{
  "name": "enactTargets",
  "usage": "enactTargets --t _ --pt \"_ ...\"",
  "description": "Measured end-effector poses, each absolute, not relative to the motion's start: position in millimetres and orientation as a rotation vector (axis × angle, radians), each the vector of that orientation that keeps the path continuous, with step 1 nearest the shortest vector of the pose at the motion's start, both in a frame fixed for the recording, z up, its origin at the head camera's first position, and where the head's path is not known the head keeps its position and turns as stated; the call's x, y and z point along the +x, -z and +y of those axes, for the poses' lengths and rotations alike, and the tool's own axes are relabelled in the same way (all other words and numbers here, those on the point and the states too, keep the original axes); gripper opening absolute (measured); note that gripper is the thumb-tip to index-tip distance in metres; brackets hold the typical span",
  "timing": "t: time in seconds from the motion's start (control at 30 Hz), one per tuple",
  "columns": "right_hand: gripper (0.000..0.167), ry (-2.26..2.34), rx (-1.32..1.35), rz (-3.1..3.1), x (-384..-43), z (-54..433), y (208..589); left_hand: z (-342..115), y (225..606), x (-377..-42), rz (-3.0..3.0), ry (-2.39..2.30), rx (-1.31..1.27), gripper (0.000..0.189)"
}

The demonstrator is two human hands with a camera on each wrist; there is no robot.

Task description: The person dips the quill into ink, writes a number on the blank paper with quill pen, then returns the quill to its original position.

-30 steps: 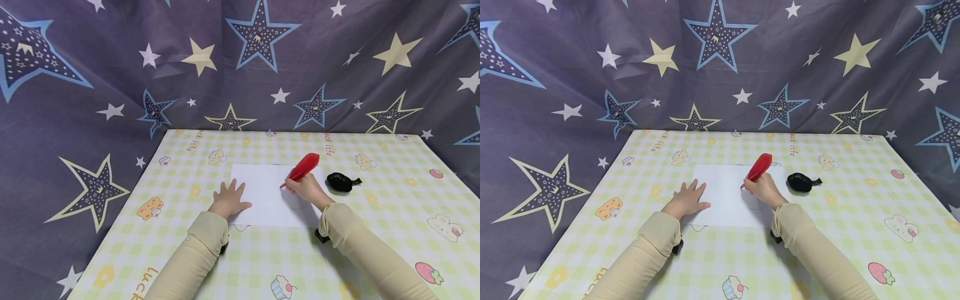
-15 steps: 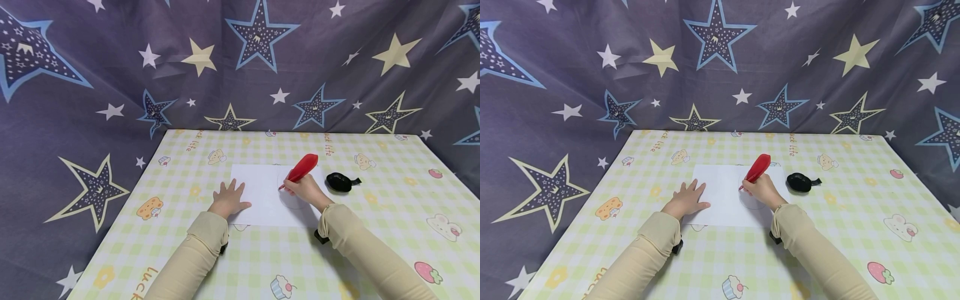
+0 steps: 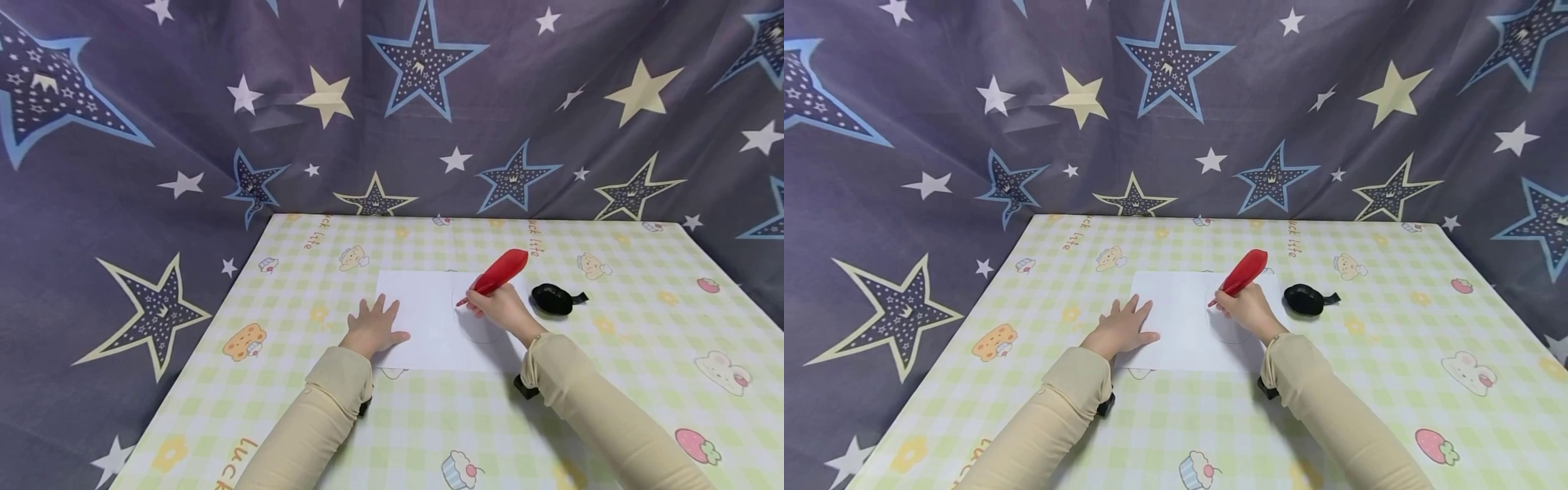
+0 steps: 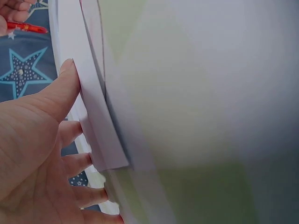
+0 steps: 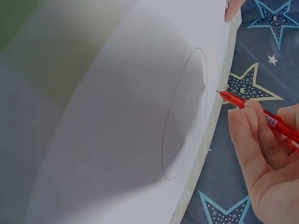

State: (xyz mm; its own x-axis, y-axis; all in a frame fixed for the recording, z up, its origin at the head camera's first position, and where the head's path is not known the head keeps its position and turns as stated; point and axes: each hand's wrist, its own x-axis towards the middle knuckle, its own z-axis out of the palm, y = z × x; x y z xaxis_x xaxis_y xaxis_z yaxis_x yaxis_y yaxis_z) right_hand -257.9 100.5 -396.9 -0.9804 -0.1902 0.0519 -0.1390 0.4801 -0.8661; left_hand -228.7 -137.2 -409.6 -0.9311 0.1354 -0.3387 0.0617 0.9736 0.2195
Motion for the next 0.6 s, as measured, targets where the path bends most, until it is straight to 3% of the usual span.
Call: enactTargets --t 0.6 --pt "0.018 1.545 -0.243 2.652 -258 123 386 -136 409 -228 2.764 -0.285 0.150 0.073"
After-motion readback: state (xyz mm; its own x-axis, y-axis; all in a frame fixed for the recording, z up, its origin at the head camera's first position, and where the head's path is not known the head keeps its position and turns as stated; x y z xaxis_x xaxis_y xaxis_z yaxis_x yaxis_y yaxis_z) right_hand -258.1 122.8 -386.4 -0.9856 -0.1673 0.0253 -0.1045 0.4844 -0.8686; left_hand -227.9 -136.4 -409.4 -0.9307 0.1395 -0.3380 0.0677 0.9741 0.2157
